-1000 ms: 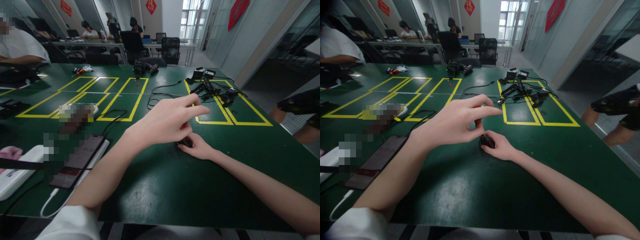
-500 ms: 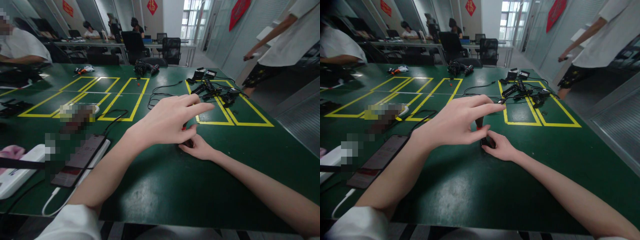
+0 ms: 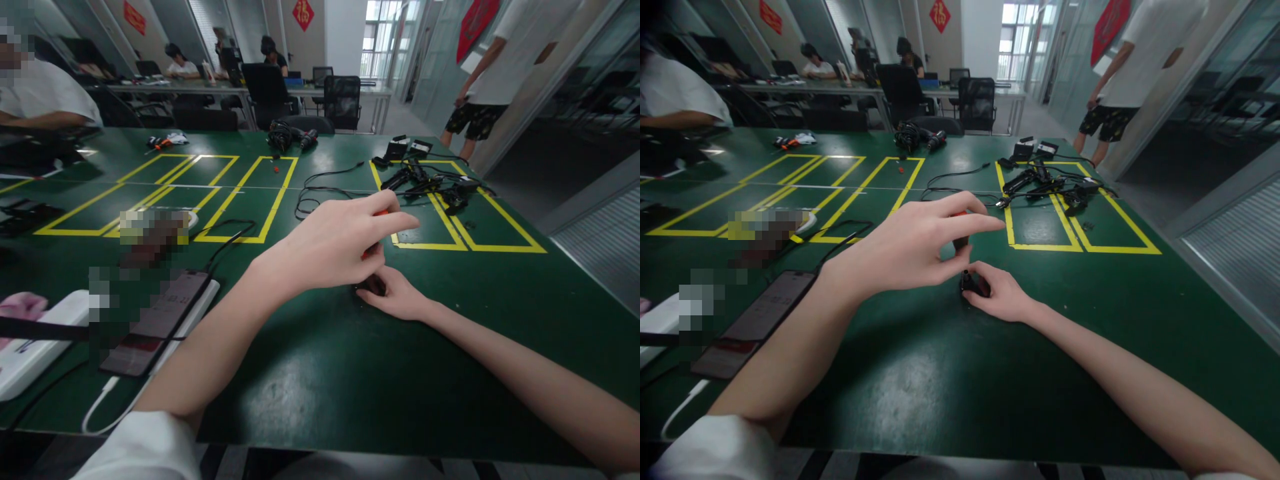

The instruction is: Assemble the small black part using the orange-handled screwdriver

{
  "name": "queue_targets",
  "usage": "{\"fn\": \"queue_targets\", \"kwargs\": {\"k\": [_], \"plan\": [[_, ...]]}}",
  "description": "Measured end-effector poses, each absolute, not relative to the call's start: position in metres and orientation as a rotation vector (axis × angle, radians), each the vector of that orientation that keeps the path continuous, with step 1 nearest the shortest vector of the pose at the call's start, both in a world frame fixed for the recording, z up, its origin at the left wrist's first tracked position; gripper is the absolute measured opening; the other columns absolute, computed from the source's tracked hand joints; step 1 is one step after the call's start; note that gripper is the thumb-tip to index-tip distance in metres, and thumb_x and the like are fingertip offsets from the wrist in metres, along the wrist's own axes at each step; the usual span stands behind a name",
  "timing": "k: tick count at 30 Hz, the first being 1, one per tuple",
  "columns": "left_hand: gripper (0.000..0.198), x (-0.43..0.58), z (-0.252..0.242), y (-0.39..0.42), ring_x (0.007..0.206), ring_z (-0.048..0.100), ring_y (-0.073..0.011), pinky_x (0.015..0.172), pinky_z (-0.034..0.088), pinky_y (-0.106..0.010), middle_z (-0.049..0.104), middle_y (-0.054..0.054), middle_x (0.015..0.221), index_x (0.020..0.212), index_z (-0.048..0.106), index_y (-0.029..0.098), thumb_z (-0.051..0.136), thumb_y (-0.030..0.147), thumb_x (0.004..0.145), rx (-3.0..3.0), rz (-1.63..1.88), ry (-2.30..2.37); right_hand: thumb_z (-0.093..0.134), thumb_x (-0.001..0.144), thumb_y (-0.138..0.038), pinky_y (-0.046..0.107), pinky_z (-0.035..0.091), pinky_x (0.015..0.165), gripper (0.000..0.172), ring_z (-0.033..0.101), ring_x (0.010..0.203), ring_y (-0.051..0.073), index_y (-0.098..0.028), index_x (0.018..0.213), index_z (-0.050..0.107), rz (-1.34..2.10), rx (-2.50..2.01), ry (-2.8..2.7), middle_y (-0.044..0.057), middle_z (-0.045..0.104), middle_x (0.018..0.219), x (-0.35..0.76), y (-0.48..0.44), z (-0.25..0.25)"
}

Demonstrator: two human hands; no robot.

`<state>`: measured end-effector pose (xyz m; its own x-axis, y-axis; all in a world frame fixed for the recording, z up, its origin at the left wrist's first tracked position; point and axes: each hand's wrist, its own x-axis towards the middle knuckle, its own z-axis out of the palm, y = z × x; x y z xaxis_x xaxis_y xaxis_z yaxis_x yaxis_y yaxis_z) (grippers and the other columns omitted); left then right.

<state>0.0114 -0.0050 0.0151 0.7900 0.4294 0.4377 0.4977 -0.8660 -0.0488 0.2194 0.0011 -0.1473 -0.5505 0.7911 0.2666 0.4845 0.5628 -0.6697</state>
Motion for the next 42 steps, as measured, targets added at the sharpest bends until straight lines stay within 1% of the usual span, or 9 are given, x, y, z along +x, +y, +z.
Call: {"fn": "queue_targets", "kwargs": {"k": [3, 6, 16, 19, 24, 28, 35, 39, 42], "plan": [[0.042, 0.0111, 0.0151, -0.0043, 0.087, 0.064, -0.016, 0.071, 0.049, -0.026, 0.063, -0.007, 0.118, 0.13, 0.06, 0.022, 0.048, 0.015, 0.091, -2.806, -0.633, -0.767, 0.067, 0.087, -0.032, 0.028, 0.038, 0.06, 0.02, 0.05, 0.062, 0.015, -0.021, 0.101, 0.058, 0.714, -1.013, -2.254, -0.003, 0.057, 0.075, 0.2191, 0.0011, -0.1453], [0.04, 0.0111, 0.0151, -0.0039, 0.091, 0.065, -0.017, 0.073, 0.049, -0.027, 0.062, -0.008, 0.12, 0.129, 0.061, 0.022, 0.049, 0.015, 0.091, -2.803, -0.641, -0.743, 0.067, 0.087, -0.031, 0.028, 0.037, 0.059, 0.02, 0.049, 0.061, 0.014, -0.021, 0.102, 0.058, 0.708, -1.013, -2.247, -0.003, 0.056, 0.074, 0.2191, 0.0013, -0.1452], [0.048, 0.0108, 0.0168, -0.0071, 0.087, 0.064, -0.0162, 0.071, 0.049, -0.027, 0.061, -0.008, 0.124, 0.133, 0.058, 0.023, 0.05, 0.013, 0.087, -2.782, -0.615, -0.76, 0.068, 0.087, -0.032, 0.028, 0.038, 0.059, 0.021, 0.051, 0.062, 0.015, -0.021, 0.103, 0.058, 0.716, -1.022, -2.252, -0.003, 0.057, 0.075, 0.2192, 0.0017, -0.1468], [0.047, 0.0111, 0.0166, -0.0065, 0.083, 0.064, -0.0149, 0.068, 0.048, -0.026, 0.062, -0.007, 0.122, 0.135, 0.057, 0.024, 0.049, 0.014, 0.089, -2.77, -0.612, -0.784, 0.067, 0.087, -0.03, 0.028, 0.038, 0.06, 0.021, 0.051, 0.064, 0.015, -0.021, 0.103, 0.058, 0.721, -1.014, -2.254, -0.003, 0.057, 0.077, 0.2191, 0.0012, -0.1453], [0.045, 0.0117, 0.0163, -0.0057, 0.09, 0.064, -0.0164, 0.071, 0.048, -0.026, 0.062, -0.008, 0.122, 0.133, 0.058, 0.023, 0.05, 0.016, 0.09, -2.777, -0.622, -0.749, 0.068, 0.086, -0.031, 0.028, 0.038, 0.06, 0.02, 0.05, 0.062, 0.014, -0.021, 0.1, 0.058, 0.717, -1.022, -2.251, -0.003, 0.056, 0.074, 0.2197, 0.0005, -0.1457], [0.046, 0.0116, 0.0163, -0.0064, 0.086, 0.064, -0.0155, 0.069, 0.047, -0.025, 0.064, -0.006, 0.118, 0.135, 0.057, 0.024, 0.048, 0.015, 0.09, -2.767, -0.627, -0.783, 0.068, 0.086, -0.03, 0.028, 0.039, 0.06, 0.02, 0.05, 0.063, 0.015, -0.021, 0.101, 0.058, 0.719, -1.012, -2.259, -0.003, 0.056, 0.075, 0.2194, 0.0007, -0.1453], [0.049, 0.0112, 0.0167, -0.0071, 0.085, 0.064, -0.0159, 0.069, 0.048, -0.026, 0.062, -0.008, 0.123, 0.136, 0.056, 0.025, 0.049, 0.014, 0.088, -2.776, -0.618, -0.773, 0.068, 0.087, -0.032, 0.028, 0.039, 0.06, 0.02, 0.051, 0.063, 0.015, -0.021, 0.101, 0.058, 0.714, -1.016, -2.258, -0.002, 0.057, 0.076, 0.2192, 0.0013, -0.1459], [0.046, 0.0114, 0.017, -0.0065, 0.091, 0.065, -0.0177, 0.073, 0.049, -0.027, 0.062, -0.009, 0.124, 0.134, 0.057, 0.023, 0.051, 0.016, 0.089, -2.779, -0.632, -0.764, 0.068, 0.087, -0.032, 0.028, 0.039, 0.06, 0.02, 0.051, 0.063, 0.015, -0.021, 0.102, 0.058, 0.704, -1.024, -2.259, -0.002, 0.057, 0.075, 0.2198, 0.0008, -0.1461], [0.046, 0.0116, 0.0167, -0.0063, 0.09, 0.065, -0.0165, 0.072, 0.049, -0.026, 0.063, -0.008, 0.123, 0.133, 0.059, 0.023, 0.049, 0.014, 0.089, -2.785, -0.628, -0.76, 0.068, 0.087, -0.032, 0.028, 0.039, 0.06, 0.021, 0.051, 0.063, 0.015, -0.021, 0.103, 0.058, 0.723, -1.02, -2.256, -0.003, 0.057, 0.076, 0.2199, 0.0008, -0.146]]}}
